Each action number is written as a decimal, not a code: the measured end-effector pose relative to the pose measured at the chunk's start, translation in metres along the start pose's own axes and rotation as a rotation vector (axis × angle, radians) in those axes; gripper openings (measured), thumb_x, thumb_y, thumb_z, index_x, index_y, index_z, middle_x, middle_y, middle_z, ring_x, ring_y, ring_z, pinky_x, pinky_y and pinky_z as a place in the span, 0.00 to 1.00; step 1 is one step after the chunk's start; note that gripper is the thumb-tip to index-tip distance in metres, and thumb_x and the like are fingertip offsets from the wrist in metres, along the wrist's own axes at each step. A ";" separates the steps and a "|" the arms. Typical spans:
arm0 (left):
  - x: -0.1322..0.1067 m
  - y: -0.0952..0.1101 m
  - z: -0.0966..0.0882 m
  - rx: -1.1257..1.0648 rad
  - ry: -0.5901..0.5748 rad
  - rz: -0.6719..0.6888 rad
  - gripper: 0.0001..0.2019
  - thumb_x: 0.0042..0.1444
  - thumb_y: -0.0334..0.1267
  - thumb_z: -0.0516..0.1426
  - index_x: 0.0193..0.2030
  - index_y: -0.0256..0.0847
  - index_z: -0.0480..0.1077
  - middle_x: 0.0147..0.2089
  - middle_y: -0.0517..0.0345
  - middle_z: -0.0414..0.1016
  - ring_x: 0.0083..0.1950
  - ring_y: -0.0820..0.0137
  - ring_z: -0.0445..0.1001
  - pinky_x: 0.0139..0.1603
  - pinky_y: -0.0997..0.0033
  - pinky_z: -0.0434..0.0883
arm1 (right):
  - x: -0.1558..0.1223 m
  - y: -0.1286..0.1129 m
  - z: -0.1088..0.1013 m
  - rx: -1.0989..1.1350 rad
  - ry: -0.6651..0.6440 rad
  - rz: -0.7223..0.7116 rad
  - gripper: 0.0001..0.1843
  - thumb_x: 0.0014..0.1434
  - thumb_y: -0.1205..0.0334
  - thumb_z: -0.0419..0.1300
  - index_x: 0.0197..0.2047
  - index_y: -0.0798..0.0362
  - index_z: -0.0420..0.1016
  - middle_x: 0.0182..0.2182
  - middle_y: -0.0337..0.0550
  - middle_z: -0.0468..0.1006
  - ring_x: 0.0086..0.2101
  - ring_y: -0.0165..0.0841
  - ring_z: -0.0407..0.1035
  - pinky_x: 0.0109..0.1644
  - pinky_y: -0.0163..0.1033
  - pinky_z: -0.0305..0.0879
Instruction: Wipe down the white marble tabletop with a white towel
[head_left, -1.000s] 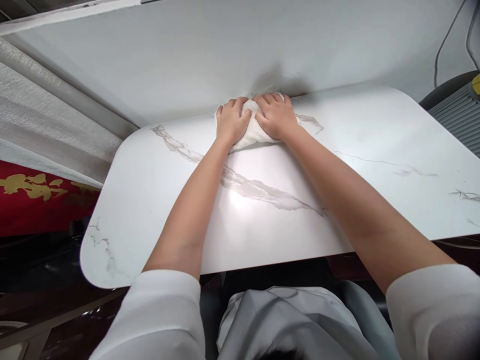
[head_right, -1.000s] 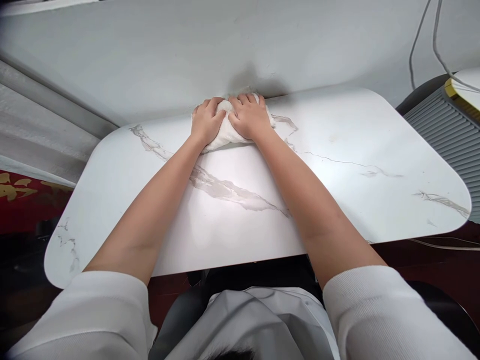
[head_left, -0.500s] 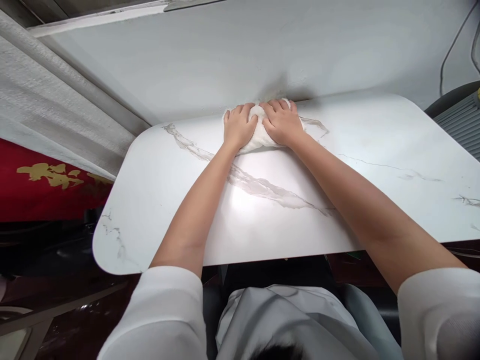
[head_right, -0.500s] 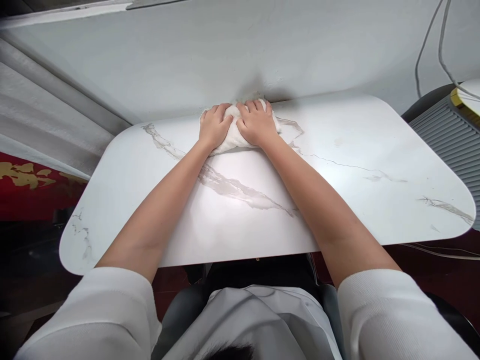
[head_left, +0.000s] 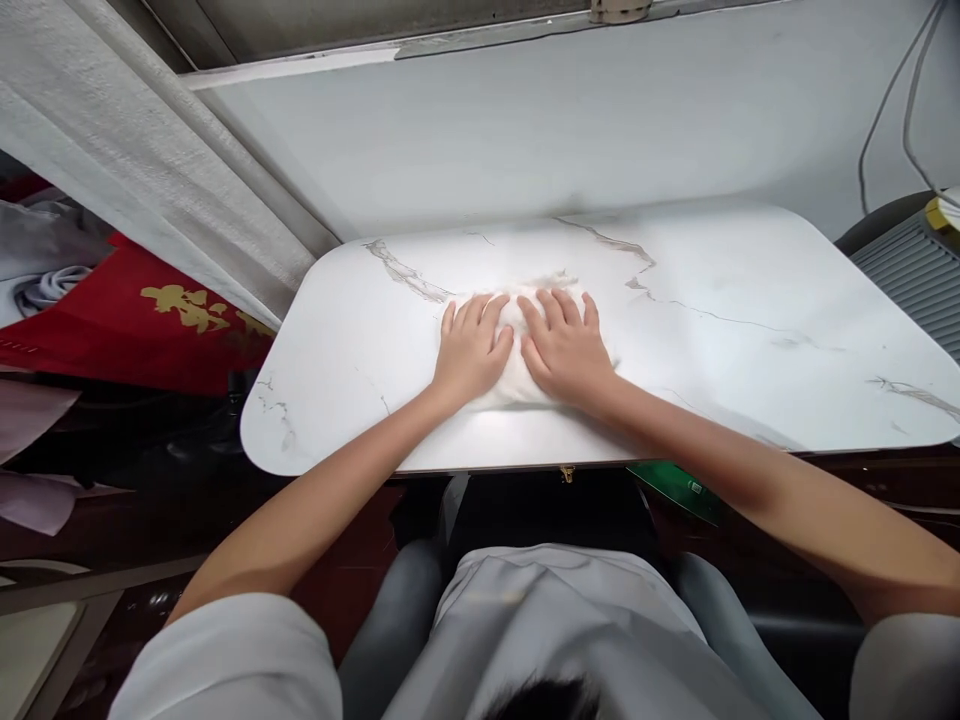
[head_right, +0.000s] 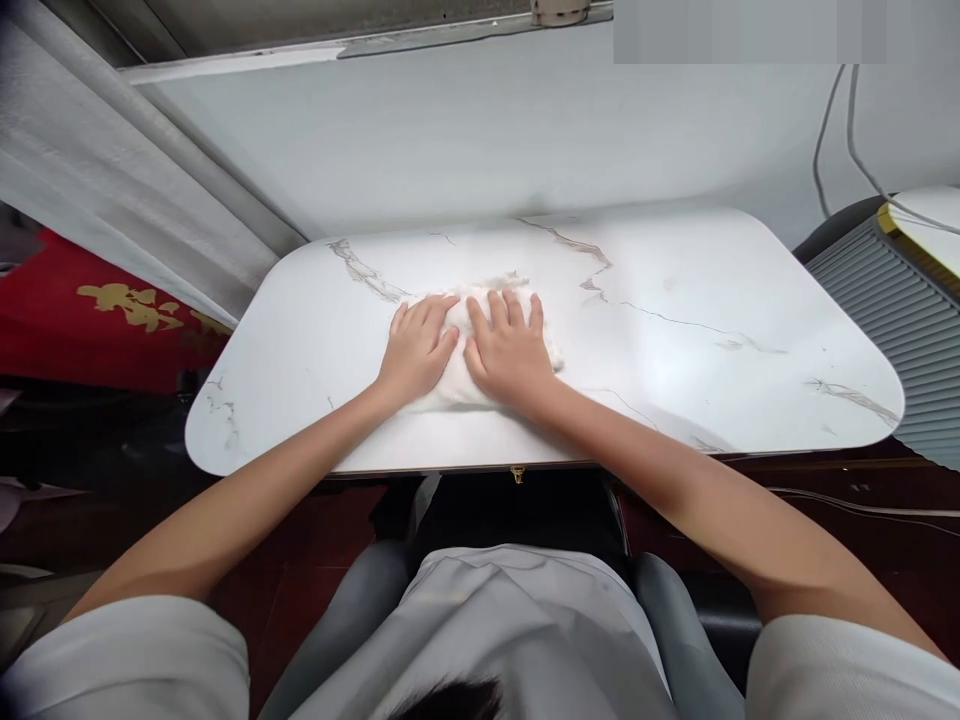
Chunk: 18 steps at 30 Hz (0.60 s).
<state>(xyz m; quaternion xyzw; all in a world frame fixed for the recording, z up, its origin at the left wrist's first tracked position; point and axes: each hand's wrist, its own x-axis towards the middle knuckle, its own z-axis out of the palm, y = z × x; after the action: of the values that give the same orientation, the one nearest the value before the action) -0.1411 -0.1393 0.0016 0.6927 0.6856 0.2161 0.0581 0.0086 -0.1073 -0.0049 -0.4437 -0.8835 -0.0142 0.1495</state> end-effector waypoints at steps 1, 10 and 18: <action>-0.012 0.001 -0.003 0.006 -0.010 0.001 0.23 0.65 0.38 0.44 0.65 0.47 0.63 0.67 0.52 0.65 0.71 0.63 0.58 0.76 0.50 0.44 | -0.010 -0.006 -0.002 -0.002 0.011 -0.012 0.30 0.68 0.59 0.43 0.69 0.58 0.60 0.65 0.59 0.60 0.65 0.53 0.52 0.67 0.67 0.43; -0.090 0.002 -0.025 0.039 -0.009 -0.008 0.24 0.66 0.41 0.41 0.67 0.47 0.60 0.68 0.49 0.64 0.73 0.60 0.56 0.76 0.47 0.45 | -0.064 -0.048 -0.015 0.036 0.009 -0.121 0.32 0.69 0.56 0.40 0.71 0.59 0.60 0.65 0.61 0.60 0.65 0.56 0.51 0.67 0.68 0.43; -0.094 -0.009 -0.032 0.000 -0.033 -0.069 0.24 0.64 0.42 0.43 0.66 0.51 0.60 0.68 0.52 0.64 0.73 0.62 0.56 0.76 0.49 0.44 | -0.057 -0.060 -0.014 0.010 -0.007 -0.161 0.32 0.68 0.57 0.40 0.71 0.60 0.60 0.64 0.62 0.61 0.64 0.59 0.52 0.65 0.70 0.44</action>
<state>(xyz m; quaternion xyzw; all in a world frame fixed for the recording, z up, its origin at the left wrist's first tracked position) -0.1578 -0.2377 0.0061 0.6722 0.7081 0.2023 0.0767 -0.0036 -0.1907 -0.0012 -0.3707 -0.9169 -0.0203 0.1468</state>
